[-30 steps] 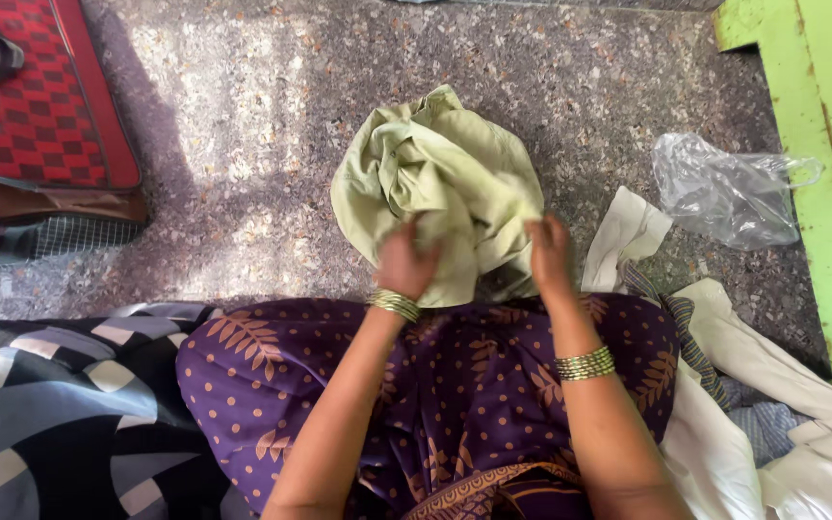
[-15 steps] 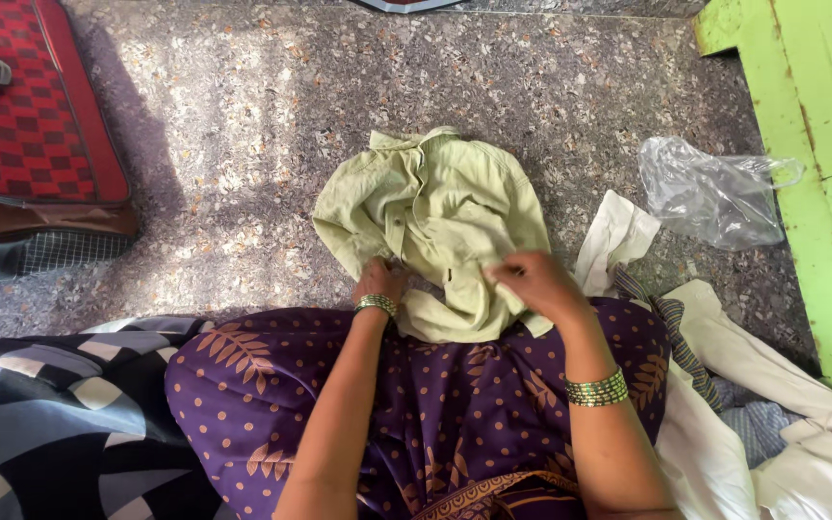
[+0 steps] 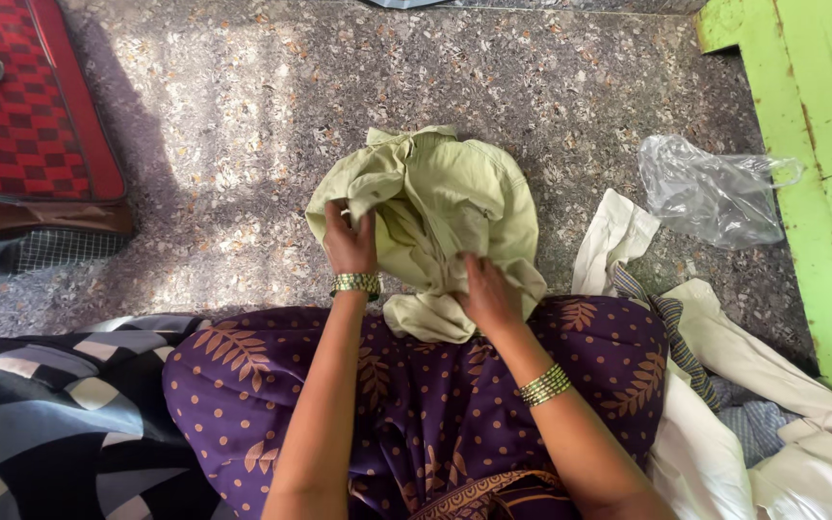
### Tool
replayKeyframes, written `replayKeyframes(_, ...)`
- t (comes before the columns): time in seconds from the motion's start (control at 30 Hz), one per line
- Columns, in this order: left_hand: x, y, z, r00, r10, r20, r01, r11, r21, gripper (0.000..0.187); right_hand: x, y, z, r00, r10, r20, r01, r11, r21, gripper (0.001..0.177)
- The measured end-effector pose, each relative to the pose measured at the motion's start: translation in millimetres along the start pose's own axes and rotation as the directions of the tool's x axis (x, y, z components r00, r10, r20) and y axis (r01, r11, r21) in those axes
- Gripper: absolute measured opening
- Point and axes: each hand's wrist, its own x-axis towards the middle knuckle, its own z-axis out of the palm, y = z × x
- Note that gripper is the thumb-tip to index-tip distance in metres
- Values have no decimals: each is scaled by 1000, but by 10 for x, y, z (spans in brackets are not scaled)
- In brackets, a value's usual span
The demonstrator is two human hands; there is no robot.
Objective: The person buttons a shirt, spreads it flat on the floor, and folds the sides and sleeves inward before completing the fold.
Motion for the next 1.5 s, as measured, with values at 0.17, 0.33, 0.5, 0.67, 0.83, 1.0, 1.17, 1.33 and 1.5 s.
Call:
replayKeyframes(0.17, -712, 587, -265, 772, -304, 558, -183, 735, 653, 69, -24, 10, 161, 996, 37, 84, -25, 990, -142, 60)
replayKeyframes(0.33, -943, 269, -195, 877, -44, 479, -282, 760, 586, 50, 235, -104, -74, 907, -191, -375, 196, 980, -26, 53)
replayKeyframes(0.5, -625, -105, 122, 894, 33, 447, -129, 974, 185, 20, 773, -320, 117, 956, -115, -270, 160, 975, 152, 32)
replayKeyframes(0.67, -585, -263, 158, 917, -229, 328, 60, 890, 452, 44, 850, -243, 525, 988, -89, -127, 103, 989, 108, 44)
replayKeyframes(0.83, -504, -309, 185, 898, -294, 327, 136, 892, 431, 26, 794, -14, 690, 990, 53, -129, -14, 959, 282, 19)
replayKeyframes(1.0, -560, -144, 130, 901, -227, 369, 154, 964, 218, 28, 776, 84, 732, 986, 8, -168, 30, 974, 226, 28)
replayKeyframes(1.17, -643, 53, -12, 898, -269, 348, 283, 959, 13, 30, 810, 284, 849, 957, 173, -234, 30, 742, 670, 22)
replayKeyframes(1.33, -791, 181, 45, 858, -302, 415, 306, 950, 57, 30, 499, 288, 963, 938, 317, -140, 130, 53, 990, 23)
replayKeyframes(1.5, -991, 168, 80, 840, -306, 448, 330, 944, 24, 32, 414, 354, 1171, 964, 198, -180, 157, 128, 979, 22)
